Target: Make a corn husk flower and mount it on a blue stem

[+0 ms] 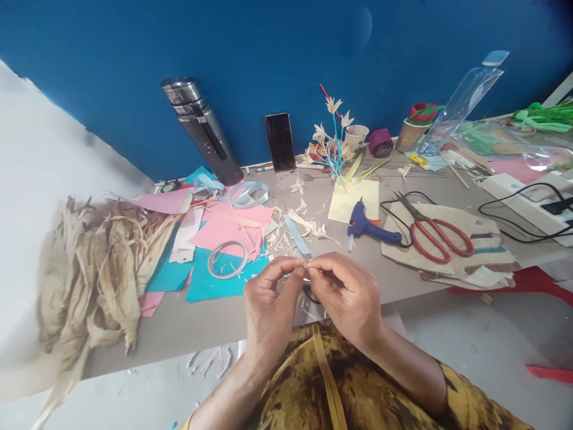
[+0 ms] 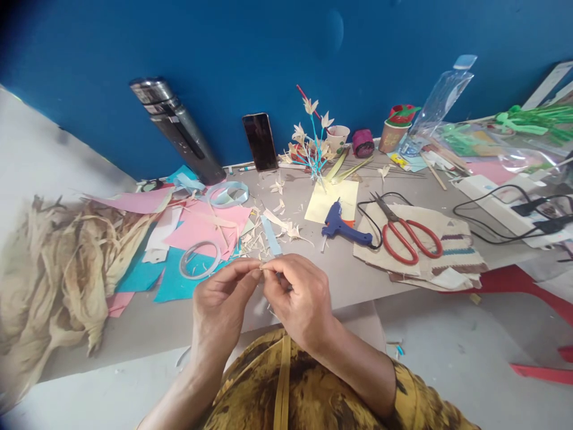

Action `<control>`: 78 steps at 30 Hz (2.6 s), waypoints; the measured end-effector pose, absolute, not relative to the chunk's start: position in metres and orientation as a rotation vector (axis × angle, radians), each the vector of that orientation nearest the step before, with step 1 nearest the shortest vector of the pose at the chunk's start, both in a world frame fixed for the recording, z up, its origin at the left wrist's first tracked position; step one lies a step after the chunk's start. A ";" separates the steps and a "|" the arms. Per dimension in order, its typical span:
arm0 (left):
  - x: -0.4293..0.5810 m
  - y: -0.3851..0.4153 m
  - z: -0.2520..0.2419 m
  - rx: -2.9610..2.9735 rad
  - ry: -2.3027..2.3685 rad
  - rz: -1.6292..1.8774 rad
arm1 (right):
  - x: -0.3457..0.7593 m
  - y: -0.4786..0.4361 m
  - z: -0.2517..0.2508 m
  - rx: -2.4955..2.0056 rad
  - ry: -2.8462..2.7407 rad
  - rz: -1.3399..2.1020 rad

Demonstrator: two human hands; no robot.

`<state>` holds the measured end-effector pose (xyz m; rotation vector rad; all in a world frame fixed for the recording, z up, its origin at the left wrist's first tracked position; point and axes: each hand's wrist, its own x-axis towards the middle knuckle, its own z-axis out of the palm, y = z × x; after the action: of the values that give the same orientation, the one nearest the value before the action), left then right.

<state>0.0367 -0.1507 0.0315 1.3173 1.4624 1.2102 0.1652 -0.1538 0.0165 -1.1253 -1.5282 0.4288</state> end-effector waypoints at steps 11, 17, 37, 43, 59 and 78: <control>0.029 -0.152 0.031 1.468 1.449 1.223 | 0.165 -0.151 0.013 -1.098 -1.629 0.143; 0.029 -0.151 0.035 1.516 1.484 1.235 | 0.165 -0.152 0.014 -1.086 -1.672 0.106; 0.033 -0.150 0.038 1.523 1.551 1.188 | 0.166 -0.155 0.017 -1.135 -1.603 0.453; 0.029 -0.151 0.037 1.469 1.546 1.124 | 0.166 -0.154 0.017 -1.090 -1.610 0.363; 0.028 -0.152 0.036 1.507 1.584 1.140 | 0.164 -0.154 0.016 -1.086 -1.672 0.240; 0.028 -0.151 0.030 1.520 1.466 1.175 | 0.163 -0.156 0.018 -1.119 -1.504 0.596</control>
<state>0.0282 -0.1511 0.0295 1.5200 1.4657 1.1746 0.1632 -0.1561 0.0178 -1.1190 -1.5036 0.5958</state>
